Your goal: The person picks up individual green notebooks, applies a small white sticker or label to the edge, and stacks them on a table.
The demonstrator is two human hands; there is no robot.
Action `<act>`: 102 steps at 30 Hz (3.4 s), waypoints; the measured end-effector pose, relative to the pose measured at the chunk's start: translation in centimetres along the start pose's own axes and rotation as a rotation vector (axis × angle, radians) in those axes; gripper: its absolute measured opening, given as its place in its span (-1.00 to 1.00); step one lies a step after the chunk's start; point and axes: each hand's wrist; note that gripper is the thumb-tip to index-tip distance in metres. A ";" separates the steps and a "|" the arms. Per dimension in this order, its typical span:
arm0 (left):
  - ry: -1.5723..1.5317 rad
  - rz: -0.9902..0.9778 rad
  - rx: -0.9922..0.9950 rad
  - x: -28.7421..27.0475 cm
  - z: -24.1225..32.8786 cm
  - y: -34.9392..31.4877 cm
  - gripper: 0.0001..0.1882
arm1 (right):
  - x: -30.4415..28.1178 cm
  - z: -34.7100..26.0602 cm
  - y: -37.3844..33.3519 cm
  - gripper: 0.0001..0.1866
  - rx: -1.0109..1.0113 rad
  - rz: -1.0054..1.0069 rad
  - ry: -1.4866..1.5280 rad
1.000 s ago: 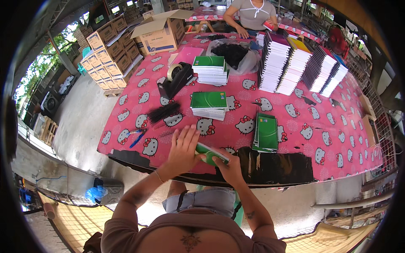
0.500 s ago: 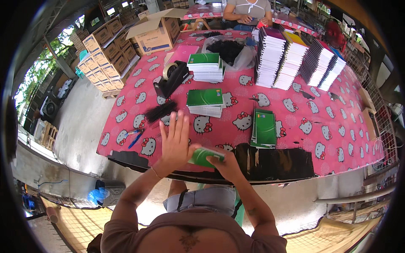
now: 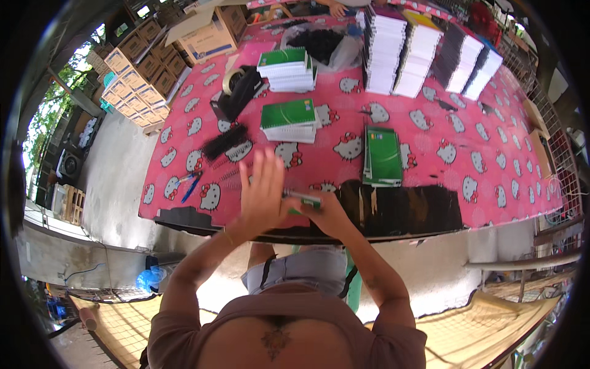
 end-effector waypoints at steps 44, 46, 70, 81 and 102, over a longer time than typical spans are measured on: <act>-0.219 -0.011 -0.050 0.1 1.4 -2.0 -0.18 | 2.7 4.1 1.2 -0.71 -0.206 0.012 -0.070; -0.250 -0.054 -0.048 2.4 3.2 -6.4 -0.01 | 2.2 3.9 0.8 -0.70 -0.172 0.041 -0.108; -0.472 0.317 -0.108 2.2 0.0 -0.7 -0.74 | -3.3 0.5 1.2 -0.78 -0.152 0.061 -0.163; -0.510 0.117 -0.062 -1.4 -0.5 0.5 -0.75 | -1.4 -1.5 0.7 -0.79 -0.315 0.272 -0.307; -0.293 0.225 0.080 1.9 -4.4 2.4 -0.76 | -4.1 -0.7 1.1 -0.26 -0.366 0.342 -0.260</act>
Point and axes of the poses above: each hand's wrist, its own y-axis towards the middle knuckle, its own x-axis out of the palm, z = x × y, and after that the axes turned 11 degrees about z, right-handed
